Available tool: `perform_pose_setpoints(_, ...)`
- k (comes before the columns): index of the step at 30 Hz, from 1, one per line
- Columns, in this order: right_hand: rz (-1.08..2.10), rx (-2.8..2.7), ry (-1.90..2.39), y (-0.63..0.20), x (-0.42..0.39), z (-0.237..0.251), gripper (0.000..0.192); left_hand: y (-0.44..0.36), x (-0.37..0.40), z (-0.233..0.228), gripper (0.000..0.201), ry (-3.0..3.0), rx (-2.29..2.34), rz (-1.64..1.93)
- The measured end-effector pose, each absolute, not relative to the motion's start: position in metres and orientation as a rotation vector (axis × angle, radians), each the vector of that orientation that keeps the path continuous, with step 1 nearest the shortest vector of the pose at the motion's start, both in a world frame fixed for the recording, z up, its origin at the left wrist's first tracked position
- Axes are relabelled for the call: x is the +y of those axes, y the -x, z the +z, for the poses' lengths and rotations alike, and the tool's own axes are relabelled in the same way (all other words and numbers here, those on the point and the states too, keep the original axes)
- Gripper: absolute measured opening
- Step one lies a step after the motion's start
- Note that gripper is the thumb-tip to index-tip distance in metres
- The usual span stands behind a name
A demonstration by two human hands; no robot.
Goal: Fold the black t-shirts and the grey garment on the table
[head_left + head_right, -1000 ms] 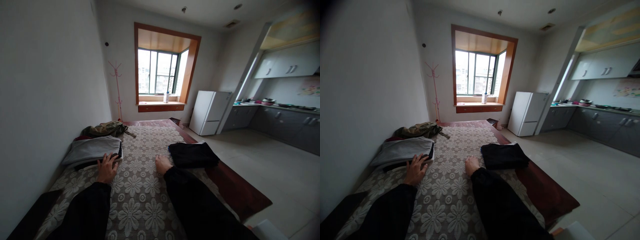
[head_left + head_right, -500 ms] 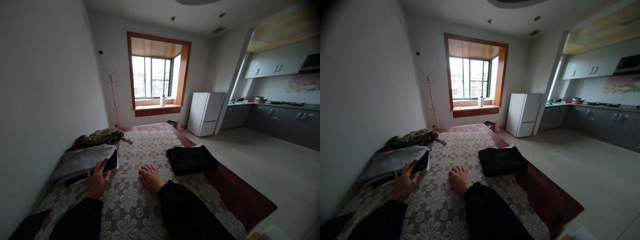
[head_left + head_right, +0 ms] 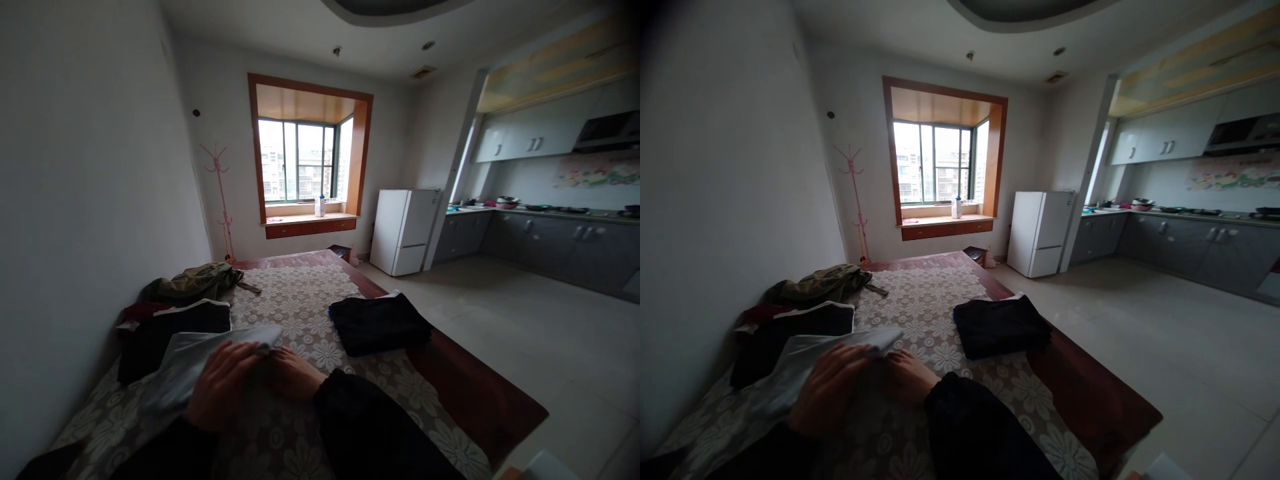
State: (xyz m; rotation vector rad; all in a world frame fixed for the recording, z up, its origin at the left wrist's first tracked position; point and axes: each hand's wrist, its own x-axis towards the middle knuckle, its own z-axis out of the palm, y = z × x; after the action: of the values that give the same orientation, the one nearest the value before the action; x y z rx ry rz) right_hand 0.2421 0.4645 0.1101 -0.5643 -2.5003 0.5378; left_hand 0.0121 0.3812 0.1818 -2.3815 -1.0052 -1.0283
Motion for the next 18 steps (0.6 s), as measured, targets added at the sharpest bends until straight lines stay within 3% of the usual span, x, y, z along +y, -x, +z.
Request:
perform_pose_setpoints(3,0.528,-2.456,0.502,-0.241,0.467,0.108,0.057,-0.034,0.378,0.158,0.056,2.6,-1.026,-0.927)
perform_pose_setpoints(8,0.58,-2.372,0.513,-0.241,0.468,0.111,0.073,-0.03,0.383,0.133,0.085,2.427,-1.547,-1.263)
perform_pose_setpoints(10,0.566,-2.39,0.527,-0.242,0.467,0.113,0.075,-0.02,0.387,0.133,0.078,2.383,-1.785,-1.251)
perform_pose_setpoints(13,0.566,-2.414,0.557,-0.242,0.465,0.114,0.073,-0.013,0.388,0.144,0.052,2.391,-2.043,-1.213)
perform_pose_setpoints(15,0.611,-2.407,0.599,-0.243,0.464,0.115,0.06,-0.014,0.386,0.156,0.046,2.413,-2.073,-1.441)
perform_pose_setpoints(18,0.744,-2.357,0.702,-0.245,0.461,0.12,0.028,-0.02,0.377,0.175,0.05,2.282,-1.991,-2.116)
